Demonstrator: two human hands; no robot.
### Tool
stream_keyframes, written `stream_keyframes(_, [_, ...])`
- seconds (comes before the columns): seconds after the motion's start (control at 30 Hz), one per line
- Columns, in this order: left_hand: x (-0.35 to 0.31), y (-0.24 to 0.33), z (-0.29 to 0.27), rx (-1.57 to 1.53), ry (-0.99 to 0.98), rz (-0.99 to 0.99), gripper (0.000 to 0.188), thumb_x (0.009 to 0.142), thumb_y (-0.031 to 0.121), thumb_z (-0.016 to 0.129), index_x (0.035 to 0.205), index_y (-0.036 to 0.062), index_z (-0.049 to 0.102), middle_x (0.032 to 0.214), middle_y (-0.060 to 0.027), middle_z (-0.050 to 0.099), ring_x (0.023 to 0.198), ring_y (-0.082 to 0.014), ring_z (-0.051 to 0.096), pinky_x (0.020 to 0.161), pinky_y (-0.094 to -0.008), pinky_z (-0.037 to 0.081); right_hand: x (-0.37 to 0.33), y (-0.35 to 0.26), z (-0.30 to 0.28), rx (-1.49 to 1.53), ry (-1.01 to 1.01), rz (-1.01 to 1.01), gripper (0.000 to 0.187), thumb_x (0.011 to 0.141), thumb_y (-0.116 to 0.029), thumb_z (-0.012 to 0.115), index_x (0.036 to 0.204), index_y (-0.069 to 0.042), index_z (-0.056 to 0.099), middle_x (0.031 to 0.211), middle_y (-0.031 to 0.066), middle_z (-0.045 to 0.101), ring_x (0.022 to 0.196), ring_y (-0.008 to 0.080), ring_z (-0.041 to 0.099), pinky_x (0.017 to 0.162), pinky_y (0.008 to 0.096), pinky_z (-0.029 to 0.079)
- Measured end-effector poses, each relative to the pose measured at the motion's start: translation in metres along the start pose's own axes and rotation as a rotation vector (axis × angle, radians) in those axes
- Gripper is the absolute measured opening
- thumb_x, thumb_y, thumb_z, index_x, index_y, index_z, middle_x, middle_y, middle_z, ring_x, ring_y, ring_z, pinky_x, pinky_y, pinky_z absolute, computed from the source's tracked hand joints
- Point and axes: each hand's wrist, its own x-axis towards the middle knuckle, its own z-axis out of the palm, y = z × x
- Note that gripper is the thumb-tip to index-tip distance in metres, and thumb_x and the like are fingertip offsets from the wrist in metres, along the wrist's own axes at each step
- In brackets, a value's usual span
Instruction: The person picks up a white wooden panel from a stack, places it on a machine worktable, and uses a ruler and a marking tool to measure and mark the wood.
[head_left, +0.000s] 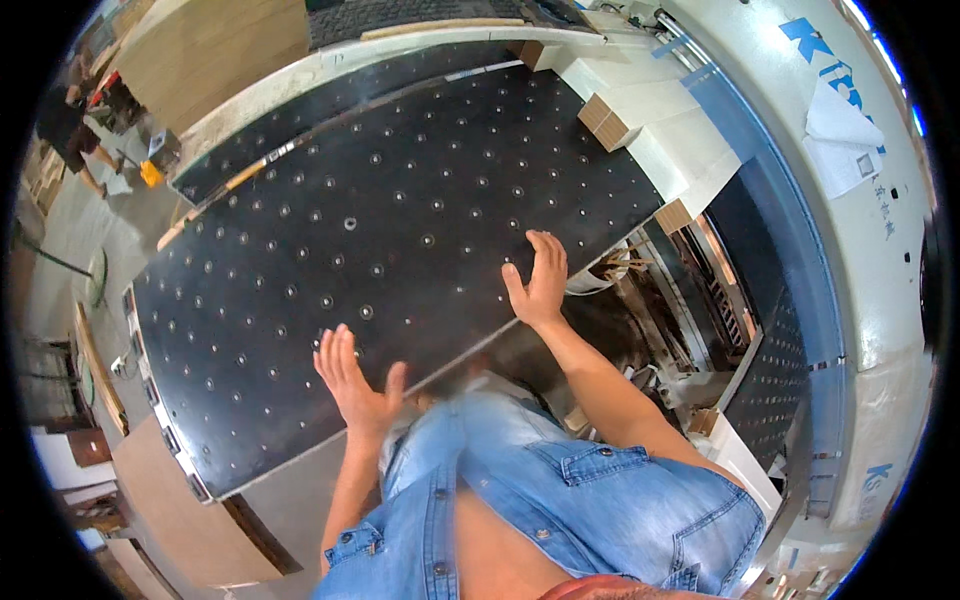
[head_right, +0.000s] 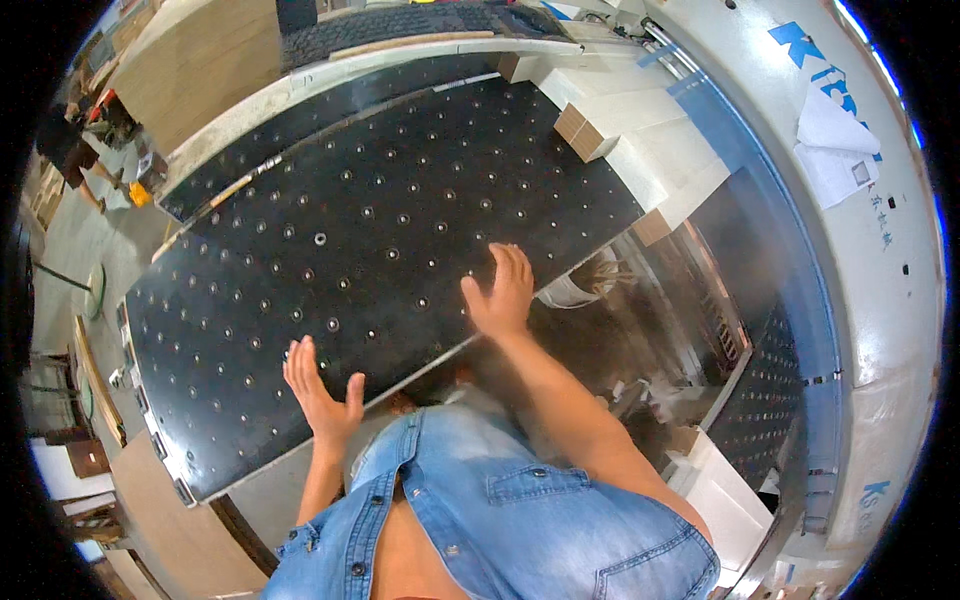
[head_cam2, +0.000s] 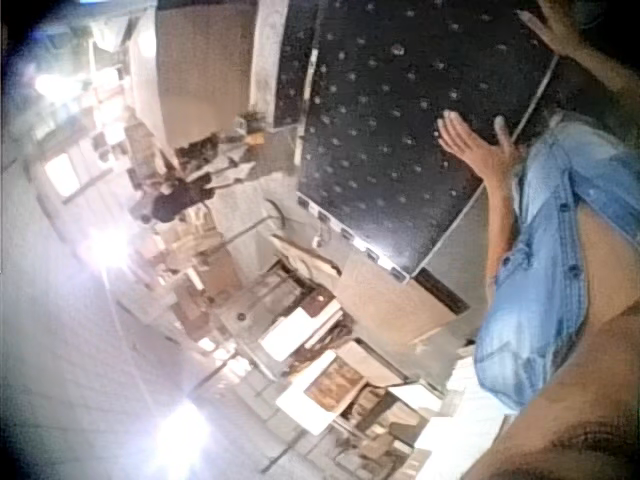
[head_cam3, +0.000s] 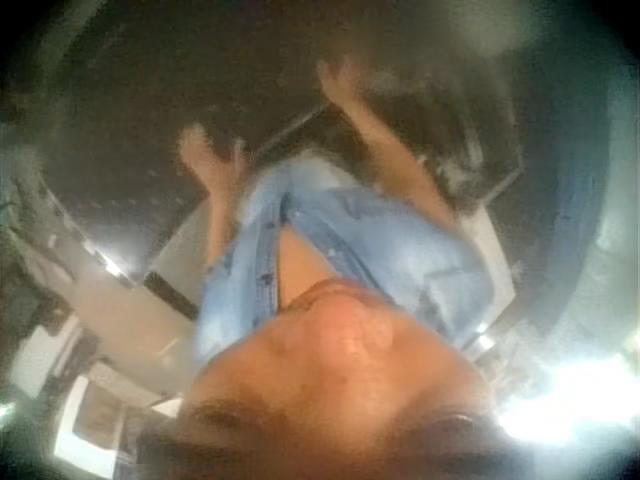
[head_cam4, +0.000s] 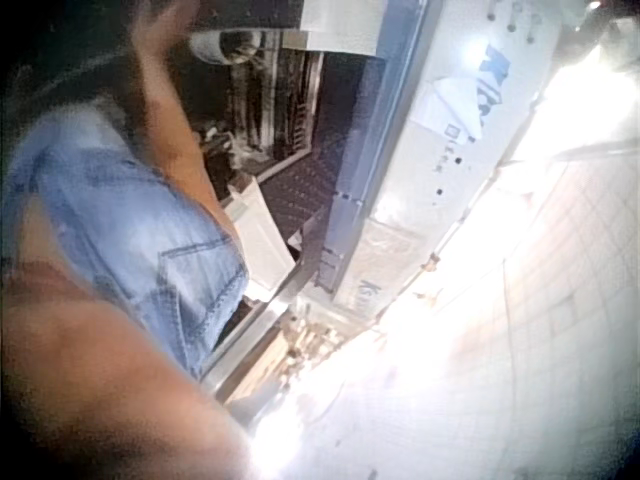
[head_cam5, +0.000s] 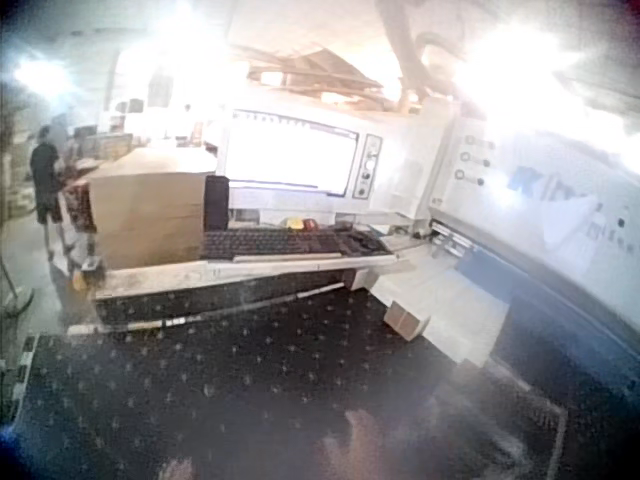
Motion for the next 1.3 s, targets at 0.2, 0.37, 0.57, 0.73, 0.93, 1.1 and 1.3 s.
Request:
stream_keyframes(0.2, [0.007, 0.009, -0.001, -0.012, -0.089, 0.094, 0.081, 0.09, 0.039, 0.072, 0.151, -0.0037, 0.039, 0.153, -0.0205, 0.045, 0.147, -0.0425, 0.035, 0.122, -0.058, 0.019, 0.002, -0.007, -0.014, -0.008, 0.005, 0.017, 0.052, 0.086, -0.035, 0.075, 0.125, -0.003, 0.06, 0.13, 0.0183, 0.06, 0.124, 0.0407, 0.053, 0.107, 0.0525, 0.039])
stream_keyframes(0.37, [0.007, 0.015, -0.005, 0.052, -0.2, 0.05, 0.083, 0.086, 0.038, 0.074, 0.149, -0.0046, 0.039, 0.151, -0.0212, 0.045, 0.147, -0.0431, 0.034, 0.122, -0.0609, 0.018, 0.009, -0.016, -0.024, 0.012, -0.003, 0.006, 0.05, 0.087, -0.037, 0.075, 0.121, -0.003, 0.063, 0.125, 0.0168, 0.061, 0.121, 0.0394, 0.054, 0.103, 0.0502, 0.042])
stream_keyframes(0.57, [0.006, 0.017, 0.007, -0.082, -0.239, 0.143, 0.078, 0.092, 0.04, 0.068, 0.15, -0.0049, 0.041, 0.151, -0.0221, 0.045, 0.145, -0.0441, 0.035, 0.119, -0.059, 0.027, -0.007, -0.008, -0.039, 0.034, 0.056, 0.091, 0.057, 0.086, -0.042, 0.075, 0.124, -0.001, 0.063, 0.125, 0.0177, 0.058, 0.122, 0.0387, 0.052, 0.104, 0.0491, 0.042])
stream_keyframes(0.73, [0.032, 0.056, 0.013, -0.223, -0.167, 0.302, 0.073, 0.103, 0.051, 0.058, 0.153, 0.0007, 0.038, 0.152, -0.0216, 0.045, 0.143, -0.0394, 0.04, 0.12, -0.0546, 0.029, -0.007, 0.004, -0.047, 0.187, 0.078, 0.116, 0.067, 0.089, -0.043, 0.074, 0.132, 0.004, 0.056, 0.131, 0.0222, 0.056, 0.129, 0.0396, 0.049, 0.109, 0.0491, 0.04])
stream_keyframes(0.93, [0.053, 0.133, 0.033, -0.426, -0.248, 0.438, 0.075, 0.103, 0.053, 0.056, 0.154, 0.0018, 0.037, 0.152, -0.0211, 0.047, 0.143, -0.0385, 0.042, 0.12, -0.0524, 0.03, -0.027, -0.04, -0.278, 0.195, 0.183, 0.185, 0.06, 0.09, -0.03, 0.076, 0.137, 0.0, 0.053, 0.14, 0.0204, 0.053, 0.132, 0.0391, 0.05, 0.113, 0.042, 0.043])
stream_keyframes(1.1, [0.034, 0.18, 0.069, -0.527, -0.431, 0.456, 0.074, 0.103, 0.048, 0.058, 0.156, 0.0027, 0.034, 0.153, -0.0196, 0.048, 0.145, -0.0371, 0.042, 0.12, -0.0538, 0.028, -0.152, -0.039, -0.481, -0.409, 0.608, 0.534, 0.062, 0.081, -0.021, 0.082, 0.135, -0.006, 0.056, 0.136, 0.0186, 0.056, 0.127, 0.0366, 0.055, 0.11, 0.0448, 0.045])
stream_keyframes(1.3, [0.009, 0.266, 0.095, -0.754, -0.753, 0.58, 0.07, 0.101, 0.029, 0.063, 0.157, 0.002, 0.031, 0.152, -0.0208, 0.048, 0.144, -0.0367, 0.043, 0.121, -0.0524, 0.029, -0.499, 0.006, -0.613, -0.95, 1.354, 1.469, 0.092, 0.085, -0.054, 0.078, 0.148, 0.005, 0.045, 0.149, 0.0273, 0.049, 0.141, 0.0412, 0.045, 0.116, 0.0474, 0.037])
